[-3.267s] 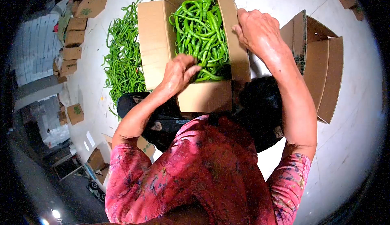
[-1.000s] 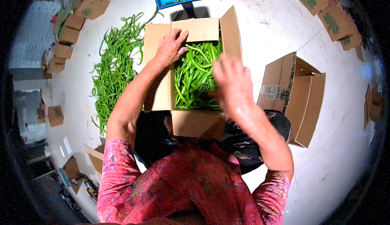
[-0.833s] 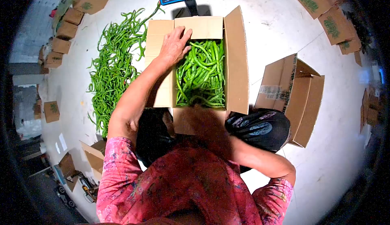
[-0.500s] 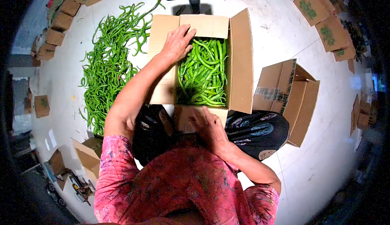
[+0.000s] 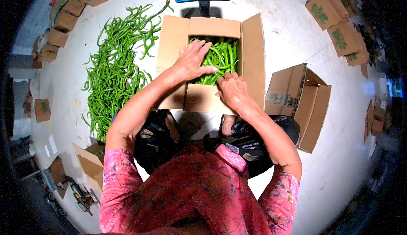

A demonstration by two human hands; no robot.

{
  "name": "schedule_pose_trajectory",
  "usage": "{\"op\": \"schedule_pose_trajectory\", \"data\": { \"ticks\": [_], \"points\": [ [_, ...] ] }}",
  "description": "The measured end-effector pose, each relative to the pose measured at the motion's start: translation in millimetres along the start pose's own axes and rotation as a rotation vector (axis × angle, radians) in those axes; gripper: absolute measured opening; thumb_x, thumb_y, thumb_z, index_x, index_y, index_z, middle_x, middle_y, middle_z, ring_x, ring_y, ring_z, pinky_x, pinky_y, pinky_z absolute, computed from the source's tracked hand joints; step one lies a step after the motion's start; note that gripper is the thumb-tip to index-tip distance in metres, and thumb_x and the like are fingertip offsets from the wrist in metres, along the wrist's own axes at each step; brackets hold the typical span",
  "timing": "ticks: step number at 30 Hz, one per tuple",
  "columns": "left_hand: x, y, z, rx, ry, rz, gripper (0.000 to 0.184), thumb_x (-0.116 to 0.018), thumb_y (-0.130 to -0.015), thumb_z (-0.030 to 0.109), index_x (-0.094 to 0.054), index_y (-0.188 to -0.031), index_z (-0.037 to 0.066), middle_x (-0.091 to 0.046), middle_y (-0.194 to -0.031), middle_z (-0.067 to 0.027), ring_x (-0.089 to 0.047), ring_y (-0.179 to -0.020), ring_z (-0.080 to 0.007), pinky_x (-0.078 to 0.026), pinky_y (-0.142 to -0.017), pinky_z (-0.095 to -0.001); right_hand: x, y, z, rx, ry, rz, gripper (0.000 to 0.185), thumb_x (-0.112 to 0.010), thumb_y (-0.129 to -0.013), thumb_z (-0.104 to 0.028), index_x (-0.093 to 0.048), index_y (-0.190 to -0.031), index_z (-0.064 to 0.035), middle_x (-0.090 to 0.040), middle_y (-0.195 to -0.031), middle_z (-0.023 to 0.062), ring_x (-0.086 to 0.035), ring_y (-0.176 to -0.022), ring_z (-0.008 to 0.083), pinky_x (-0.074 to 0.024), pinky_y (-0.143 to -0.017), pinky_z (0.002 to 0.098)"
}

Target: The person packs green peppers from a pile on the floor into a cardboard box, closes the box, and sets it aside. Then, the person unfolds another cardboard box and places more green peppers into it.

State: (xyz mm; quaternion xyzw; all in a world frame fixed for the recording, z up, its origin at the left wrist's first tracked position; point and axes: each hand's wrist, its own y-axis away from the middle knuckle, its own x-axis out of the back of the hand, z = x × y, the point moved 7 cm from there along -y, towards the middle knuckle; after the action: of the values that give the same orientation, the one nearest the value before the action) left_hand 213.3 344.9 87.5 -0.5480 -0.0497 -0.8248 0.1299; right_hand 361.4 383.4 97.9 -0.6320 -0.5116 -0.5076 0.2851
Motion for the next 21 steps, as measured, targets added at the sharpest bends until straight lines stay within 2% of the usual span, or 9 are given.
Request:
{"op": "schedule_pose_trajectory", "data": {
  "ticks": [1,4,8,9,12,14,18,19,21],
  "points": [
    [-2.0,3.1,0.6,-0.008,-0.014,-0.023,0.103,-0.065,-0.073,0.068,-0.032,-0.146,0.004,-0.030,-0.149,-0.0249,-0.024,-0.139,-0.0428,-0.021,-0.110,-0.0562,2.3,0.6,-0.7,0.008,-0.003,-0.002,0.035,-0.077,-0.072,-0.020,-0.065,-0.101,-0.0040,-0.060,-0.101,0.0152,-0.056,-0.100,0.0326,-0.0457,-0.084,0.0447],
    [-0.7,8.5,-1.1,-0.062,-0.038,0.026,0.100,-0.071,-0.071,0.062,-0.034,-0.145,0.005,-0.033,-0.146,-0.0222,-0.026,-0.138,-0.0445,-0.027,-0.107,-0.0591,2.7,6.4,0.2,0.041,0.022,0.041,0.038,-0.079,-0.069,-0.020,-0.065,-0.102,-0.0048,-0.060,-0.105,0.0143,-0.054,-0.105,0.0322,-0.0449,-0.085,0.0445],
    [12.1,25.8,21.4,-0.153,-0.060,-0.014,0.102,-0.076,-0.067,0.058,-0.034,-0.144,0.006,-0.026,-0.150,-0.0207,-0.021,-0.140,-0.0430,-0.024,-0.107,-0.0604,28.4,15.7,-7.7,0.098,0.089,0.171,0.041,-0.081,-0.065,-0.018,-0.065,-0.100,-0.0040,-0.058,-0.112,0.0125,-0.050,-0.111,0.0309,-0.0430,-0.087,0.0444],
    [18.1,27.2,28.0,-0.224,-0.084,0.041,0.105,-0.077,-0.065,0.059,-0.033,-0.145,0.007,-0.023,-0.152,-0.0199,-0.019,-0.141,-0.0421,-0.024,-0.107,-0.0615,24.4,16.2,-3.5,0.075,0.082,0.116,0.050,-0.083,-0.059,-0.014,-0.064,-0.105,-0.0033,-0.054,-0.125,0.0147,-0.046,-0.120,0.0326,-0.0411,-0.089,0.0456],
    [30.1,8.1,33.0,-0.194,-0.056,0.123,0.108,-0.078,-0.063,0.059,-0.031,-0.146,0.007,-0.023,-0.152,-0.0204,-0.018,-0.142,-0.0423,-0.025,-0.107,-0.0617,40.4,25.1,-6.5,0.131,0.181,0.192,0.065,-0.084,-0.054,-0.012,-0.062,-0.114,-0.0034,-0.047,-0.138,0.0176,-0.041,-0.127,0.0359,-0.0395,-0.092,0.0481],
    [26.2,-7.4,25.8,-0.146,-0.055,0.146,0.110,-0.077,-0.063,0.060,-0.030,-0.146,0.007,-0.025,-0.151,-0.0218,-0.021,-0.140,-0.0436,-0.026,-0.108,-0.0591,55.6,28.1,-1.0,0.060,0.226,0.156,0.085,-0.085,-0.048,-0.011,-0.054,-0.127,-0.0049,-0.036,-0.147,0.0188,-0.035,-0.133,0.0381,-0.0366,-0.098,0.0501],
    [20.7,-14.5,28.4,-0.054,-0.038,0.377,0.091,-0.072,-0.076,0.052,-0.033,-0.144,0.006,-0.030,-0.147,-0.0245,-0.027,-0.137,-0.0442,-0.025,-0.107,-0.0579,66.1,36.4,22.1,-0.029,0.188,0.206,0.094,-0.086,-0.052,-0.014,-0.044,-0.136,-0.0045,-0.027,-0.151,0.0196,-0.031,-0.135,0.0398,-0.0343,-0.101,0.0518],
    [19.2,-15.5,33.1,-0.039,-0.053,0.427,0.079,-0.067,-0.083,0.046,-0.036,-0.143,0.004,-0.033,-0.145,-0.0243,-0.028,-0.136,-0.0434,-0.024,-0.106,-0.0563,67.4,37.7,25.7,-0.077,0.174,0.245,0.094,-0.086,-0.054,-0.015,-0.043,-0.137,-0.0043,-0.026,-0.151,0.0199,-0.030,-0.135,0.0403,-0.0339,-0.101,0.0519],
    [10.6,-25.3,33.7,0.018,-0.105,0.497,0.076,-0.067,-0.084,0.045,-0.038,-0.141,0.003,-0.035,-0.145,-0.0234,-0.029,-0.136,-0.0423,-0.024,-0.106,-0.0552,75.6,39.2,34.3,-0.147,0.191,0.329,0.098,-0.086,-0.060,-0.016,-0.033,-0.142,-0.0033,-0.022,-0.151,0.0222,-0.028,-0.135,0.0419,-0.0319,-0.102,0.0530]
  ]
}}
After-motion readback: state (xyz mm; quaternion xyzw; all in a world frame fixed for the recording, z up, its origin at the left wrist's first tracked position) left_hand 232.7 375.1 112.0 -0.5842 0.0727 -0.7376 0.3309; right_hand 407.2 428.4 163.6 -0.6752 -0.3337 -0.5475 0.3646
